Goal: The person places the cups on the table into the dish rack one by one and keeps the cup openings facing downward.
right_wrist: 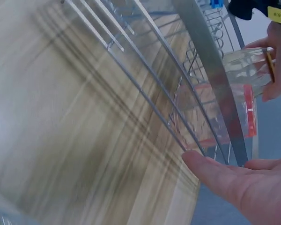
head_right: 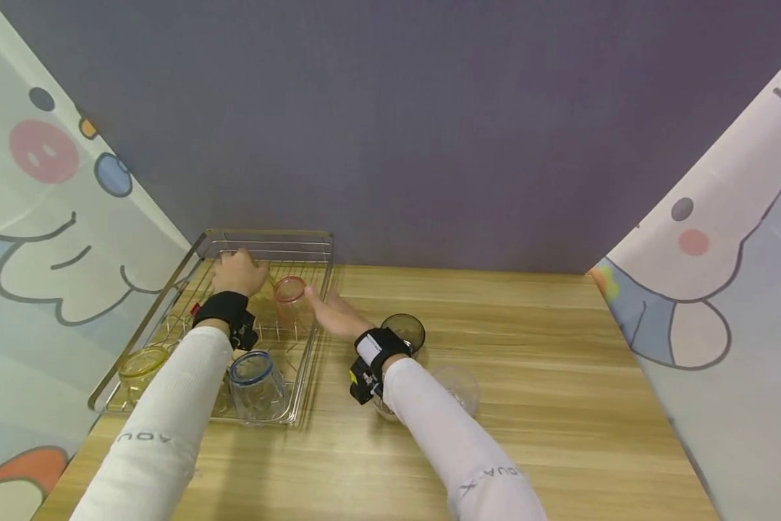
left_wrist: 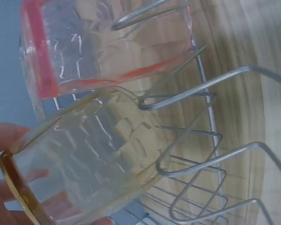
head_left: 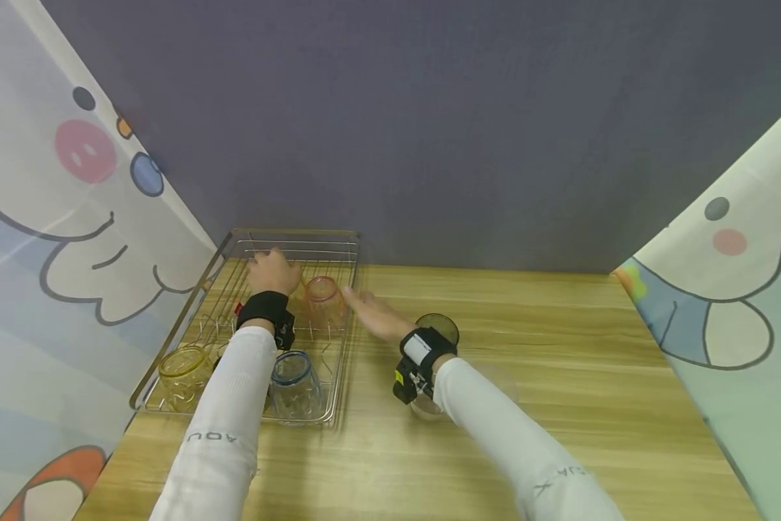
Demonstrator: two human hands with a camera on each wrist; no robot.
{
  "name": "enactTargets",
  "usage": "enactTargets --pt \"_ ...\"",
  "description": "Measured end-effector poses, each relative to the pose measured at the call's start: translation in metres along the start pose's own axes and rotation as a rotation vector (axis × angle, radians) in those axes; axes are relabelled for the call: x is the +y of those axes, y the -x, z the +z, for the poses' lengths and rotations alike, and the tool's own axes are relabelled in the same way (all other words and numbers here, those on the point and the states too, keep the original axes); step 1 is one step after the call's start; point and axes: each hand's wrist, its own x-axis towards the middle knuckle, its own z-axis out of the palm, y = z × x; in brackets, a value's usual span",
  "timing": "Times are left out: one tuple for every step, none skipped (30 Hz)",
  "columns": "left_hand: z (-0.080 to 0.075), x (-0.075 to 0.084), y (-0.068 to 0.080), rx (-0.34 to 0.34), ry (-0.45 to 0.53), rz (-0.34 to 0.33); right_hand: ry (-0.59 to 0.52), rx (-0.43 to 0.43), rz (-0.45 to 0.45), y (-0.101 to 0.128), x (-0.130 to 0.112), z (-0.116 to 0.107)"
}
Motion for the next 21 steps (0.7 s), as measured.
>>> enactTargets --pt "0.001 -0.001 0.0 -0.008 -0.002 0.002 -0.008 -0.004 -0.007 0.001 0.0 0.001" --pt "0.002 -0.002 0.001 -0.015 0.0 0.001 -0.024 -0.011 -0.011 0.001 0.0 0.002" --pt "0.003 -0.002 0.001 -0.025 0.002 -0.003 -0.034 -0.016 -0.015 0.0 0.001 0.003" --pt "0.003 -0.003 0.002 -0.031 0.005 -0.007 -0.041 -0.019 -0.017 0.0 0.002 0.004" --pt "0.004 -0.004 0.002 -0.033 0.007 -0.011 -0.051 -0.02 -0.015 0.0 0.003 0.005" --pt "0.005 -0.005 0.002 -0.036 0.006 -0.013 -0.069 -0.025 -0.013 0.0 0.004 0.006" --pt "0.006 -0.005 0.002 -0.039 0.006 -0.013 -0.09 -0.028 -0.007 0.0 0.005 0.006" --pt "0.006 -0.006 0.003 -0.038 0.002 -0.01 -0.103 -0.03 0.001 0.0 0.007 0.007" --pt "0.007 -0.006 0.003 -0.036 -0.002 -0.005 -0.107 -0.031 0.005 -0.001 0.008 0.007" --pt "0.007 -0.006 0.003 -0.035 -0.004 0.002 -0.119 -0.033 0.009 -0.001 0.01 0.008" --pt "0.007 -0.007 0.003 -0.036 -0.008 0.009 -0.128 -0.037 0.012 -0.001 0.011 0.008" --pt "0.007 -0.008 0.002 -0.038 -0.013 0.014 -0.132 -0.039 0.013 -0.001 0.012 0.008" --pt "0.008 -0.009 0.002 -0.04 -0.016 0.018 -0.128 -0.039 0.013 0.0 0.012 0.009" --pt "0.008 -0.01 0.0 -0.047 -0.019 0.022 -0.121 -0.039 0.016 0.0 0.013 0.009" --pt "0.009 -0.011 -0.001 -0.055 -0.019 0.025 -0.118 -0.042 0.018 0.0 0.014 0.009" --pt "0.01 -0.012 -0.002 -0.064 -0.022 0.027 -0.12 -0.047 0.018 0.0 0.014 0.009" --pt "0.011 -0.013 -0.003 -0.073 -0.025 0.029 -0.11 -0.051 0.019 0.0 0.015 0.009" --pt "0.012 -0.014 -0.005 -0.081 -0.029 0.03 -0.114 -0.056 0.021 0.0 0.015 0.009" --pt "0.013 -0.015 -0.006 -0.089 -0.031 0.033 -0.12 -0.062 0.022 0.0 0.016 0.01" --pt "0.014 -0.016 -0.008 -0.095 -0.033 0.034 -0.123 -0.067 0.023 0.0 0.016 0.01" --pt "0.015 -0.017 -0.009 -0.098 -0.039 0.036 -0.13 -0.071 0.022 0.0 0.017 0.01"
